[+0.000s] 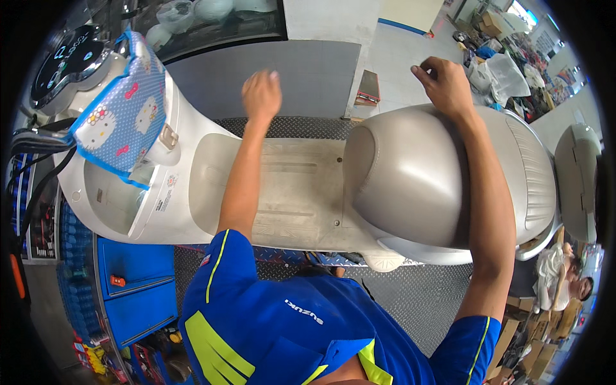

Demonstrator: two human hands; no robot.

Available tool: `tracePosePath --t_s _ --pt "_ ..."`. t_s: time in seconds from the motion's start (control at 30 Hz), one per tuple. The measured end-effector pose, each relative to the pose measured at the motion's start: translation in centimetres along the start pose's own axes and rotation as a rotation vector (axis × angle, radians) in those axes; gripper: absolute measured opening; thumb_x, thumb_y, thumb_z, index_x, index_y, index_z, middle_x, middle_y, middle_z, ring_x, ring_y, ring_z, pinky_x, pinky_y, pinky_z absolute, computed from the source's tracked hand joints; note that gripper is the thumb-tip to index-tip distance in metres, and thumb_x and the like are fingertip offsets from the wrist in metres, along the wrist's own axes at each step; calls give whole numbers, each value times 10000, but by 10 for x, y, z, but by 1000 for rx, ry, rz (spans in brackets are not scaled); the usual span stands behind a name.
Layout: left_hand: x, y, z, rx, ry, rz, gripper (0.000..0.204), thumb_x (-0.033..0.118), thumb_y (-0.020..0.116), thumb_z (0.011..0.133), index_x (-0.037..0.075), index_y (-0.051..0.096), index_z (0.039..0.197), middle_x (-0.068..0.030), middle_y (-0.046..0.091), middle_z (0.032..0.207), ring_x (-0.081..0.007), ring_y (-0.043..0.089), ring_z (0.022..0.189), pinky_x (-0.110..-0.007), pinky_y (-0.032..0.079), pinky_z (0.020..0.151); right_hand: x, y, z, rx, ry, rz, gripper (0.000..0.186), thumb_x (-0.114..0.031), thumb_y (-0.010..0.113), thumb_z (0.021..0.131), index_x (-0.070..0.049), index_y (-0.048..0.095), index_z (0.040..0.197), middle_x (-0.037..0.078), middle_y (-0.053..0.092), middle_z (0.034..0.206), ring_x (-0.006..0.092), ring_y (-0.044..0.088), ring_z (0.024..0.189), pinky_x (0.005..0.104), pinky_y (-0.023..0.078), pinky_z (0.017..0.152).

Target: The person works on a white scooter, adjusting components under the seat and then reassembling the floorboard and seat. They use a power drill to secure screws and fasten the seat cover back into place.

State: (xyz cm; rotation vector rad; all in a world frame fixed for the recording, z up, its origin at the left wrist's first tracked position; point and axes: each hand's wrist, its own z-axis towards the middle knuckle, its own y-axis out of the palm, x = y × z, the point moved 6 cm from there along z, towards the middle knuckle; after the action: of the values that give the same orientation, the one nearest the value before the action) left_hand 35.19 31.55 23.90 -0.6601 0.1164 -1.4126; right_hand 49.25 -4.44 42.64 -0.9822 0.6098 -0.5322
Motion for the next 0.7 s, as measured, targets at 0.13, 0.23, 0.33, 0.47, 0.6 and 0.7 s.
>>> tracePosePath --t_s 0.13,0.23,0.33,0.47,0.6,0.7 --pt "-120 55 -205 -940 -222 309 653 518 288 1080 40 691 1267 -209 659 1326 -386 596 1241 -533 390 1126 -7 7 3 -4 -36 3 329 -377 723 937 -54 778 933 188 746 822 385 720 788 454 572 749" --pt "-143 85 -217 -1027 -226 224 702 539 255 1081 28 703 1256 -226 677 1290 -403 591 1259 -527 391 1129 -12 7 -2 -16 -49 3 332 -364 721 931 -37 779 942 197 745 839 392 719 805 465 571 757" --pt "-179 84 -187 -894 -349 73 732 551 225 1087 15 705 1218 -260 672 1275 -447 602 1238 -547 437 1077 -21 0 8 -2 -62 34 337 -363 717 932 -33 780 956 199 747 850 392 719 820 462 570 759" --pt "-107 47 -77 -515 -141 15 539 379 342 1110 -4 664 909 -253 697 987 -490 638 943 -583 498 844 -3 6 -2 -16 -34 -8 341 -365 712 934 -34 782 974 197 751 874 390 719 843 457 570 765" --pt "-67 -15 -87 -40 -58 142 445 349 422 1095 5 679 1214 -220 669 1284 -441 586 1234 -545 440 1035 2 10 0 15 -50 -2 355 -374 701 940 -30 781 978 201 749 867 394 718 827 459 570 768" --pt "-87 14 -228 -621 -278 423 634 468 388 1084 23 470 1528 -224 439 1586 -421 357 1493 -547 252 1215 -5 8 3 10 -73 2 380 -395 710 941 -23 778 985 212 748 873 381 725 813 438 573 759"
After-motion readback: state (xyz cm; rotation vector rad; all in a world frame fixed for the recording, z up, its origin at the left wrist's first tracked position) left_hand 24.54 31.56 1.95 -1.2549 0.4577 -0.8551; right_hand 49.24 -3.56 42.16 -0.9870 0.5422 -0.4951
